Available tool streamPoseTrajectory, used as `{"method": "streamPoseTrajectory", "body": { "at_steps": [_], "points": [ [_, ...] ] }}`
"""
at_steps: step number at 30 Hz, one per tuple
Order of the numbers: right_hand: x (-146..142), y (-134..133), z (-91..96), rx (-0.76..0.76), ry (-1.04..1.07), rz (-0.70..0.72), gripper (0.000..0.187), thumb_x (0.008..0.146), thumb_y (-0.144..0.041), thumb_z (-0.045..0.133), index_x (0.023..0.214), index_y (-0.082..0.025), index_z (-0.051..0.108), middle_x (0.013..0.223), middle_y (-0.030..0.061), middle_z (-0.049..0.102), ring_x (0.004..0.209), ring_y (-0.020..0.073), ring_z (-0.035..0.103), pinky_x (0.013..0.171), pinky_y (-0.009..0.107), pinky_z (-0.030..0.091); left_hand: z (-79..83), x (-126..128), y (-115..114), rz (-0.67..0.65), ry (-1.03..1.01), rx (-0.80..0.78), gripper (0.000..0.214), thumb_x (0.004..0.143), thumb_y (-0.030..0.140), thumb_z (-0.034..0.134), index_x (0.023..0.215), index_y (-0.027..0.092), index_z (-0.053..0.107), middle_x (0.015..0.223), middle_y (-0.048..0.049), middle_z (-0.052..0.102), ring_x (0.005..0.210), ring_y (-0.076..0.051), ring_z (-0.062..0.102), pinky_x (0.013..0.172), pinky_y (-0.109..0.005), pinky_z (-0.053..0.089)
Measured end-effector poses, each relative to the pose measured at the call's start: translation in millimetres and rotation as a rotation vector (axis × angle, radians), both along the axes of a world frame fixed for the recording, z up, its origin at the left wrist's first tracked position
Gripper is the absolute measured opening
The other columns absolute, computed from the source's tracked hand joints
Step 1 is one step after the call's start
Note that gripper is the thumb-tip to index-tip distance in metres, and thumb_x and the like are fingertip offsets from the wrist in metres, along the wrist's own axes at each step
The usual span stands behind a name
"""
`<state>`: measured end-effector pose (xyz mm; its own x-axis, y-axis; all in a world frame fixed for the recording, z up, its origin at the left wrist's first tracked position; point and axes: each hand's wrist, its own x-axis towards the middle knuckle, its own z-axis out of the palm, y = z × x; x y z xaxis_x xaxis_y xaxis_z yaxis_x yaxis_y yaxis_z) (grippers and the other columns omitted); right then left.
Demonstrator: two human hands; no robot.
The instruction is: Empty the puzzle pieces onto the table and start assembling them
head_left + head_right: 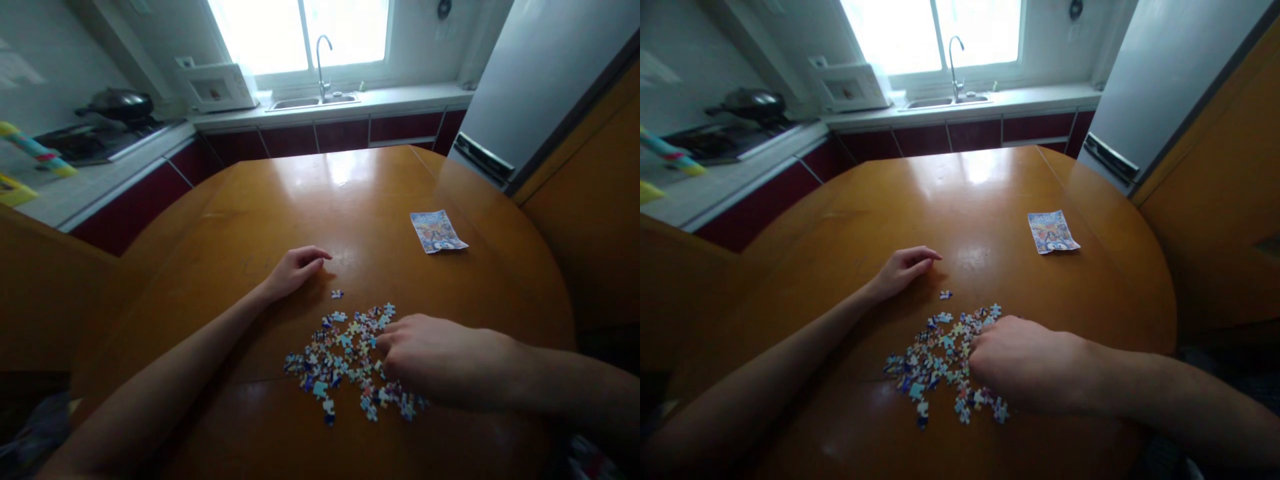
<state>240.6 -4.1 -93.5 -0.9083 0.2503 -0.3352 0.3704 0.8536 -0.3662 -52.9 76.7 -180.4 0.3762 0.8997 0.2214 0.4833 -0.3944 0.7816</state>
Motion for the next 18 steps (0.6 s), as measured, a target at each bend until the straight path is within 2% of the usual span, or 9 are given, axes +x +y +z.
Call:
{"method": "streamPoseTrajectory", "body": {
  "at_steps": [7,13,15,18],
  "points": [
    [-0.3,18.2,-2.3,-0.07,-0.11,-0.02,0.009,0.078,-0.016,0.066,0.075,-0.019,0.073,0.077,0.0056,0.072,0.071,0.0181,0.065,0.063,0.027,0.042,-1.7,-0.6,1.2,-0.041,0.015,0.022,0.024,0.093,0.032,0.057,0.093,0.015,0.074,0.082,-0.0033,0.069,0.075,-0.013,0.059,0.07,-0.024,0.044],
    [2.3,30.3,1.9,-0.058,-0.008,-0.079,0.009,0.08,-0.017,0.065,0.08,-0.02,0.073,0.086,0.0055,0.073,0.079,0.0179,0.066,0.07,0.027,0.043,-0.7,0.4,1.0,-0.043,0.041,0.03,0.023,0.093,0.032,0.057,0.093,0.016,0.074,0.086,-0.0039,0.071,0.078,-0.014,0.062,0.071,-0.024,0.047],
    [3.1,39.1,0.3,-0.021,0.05,-0.126,0.01,0.084,-0.02,0.063,0.085,-0.021,0.073,0.088,0.005,0.073,0.08,0.0175,0.066,0.071,0.027,0.043,-0.9,0.3,1.4,-0.043,0.042,0.033,0.024,0.093,0.032,0.057,0.093,0.016,0.074,0.085,-0.0039,0.071,0.078,-0.014,0.063,0.071,-0.025,0.047],
    [4.3,60.4,-9.2,0.112,0.096,-0.301,0.013,0.087,-0.025,0.061,0.09,-0.021,0.073,0.092,0.0063,0.073,0.083,0.0185,0.065,0.071,0.028,0.042,-1.4,-0.1,2.0,-0.047,0.036,0.037,0.024,0.093,0.032,0.057,0.092,0.016,0.074,0.085,-0.0037,0.071,0.078,-0.014,0.063,0.071,-0.025,0.047]
  ]
}}
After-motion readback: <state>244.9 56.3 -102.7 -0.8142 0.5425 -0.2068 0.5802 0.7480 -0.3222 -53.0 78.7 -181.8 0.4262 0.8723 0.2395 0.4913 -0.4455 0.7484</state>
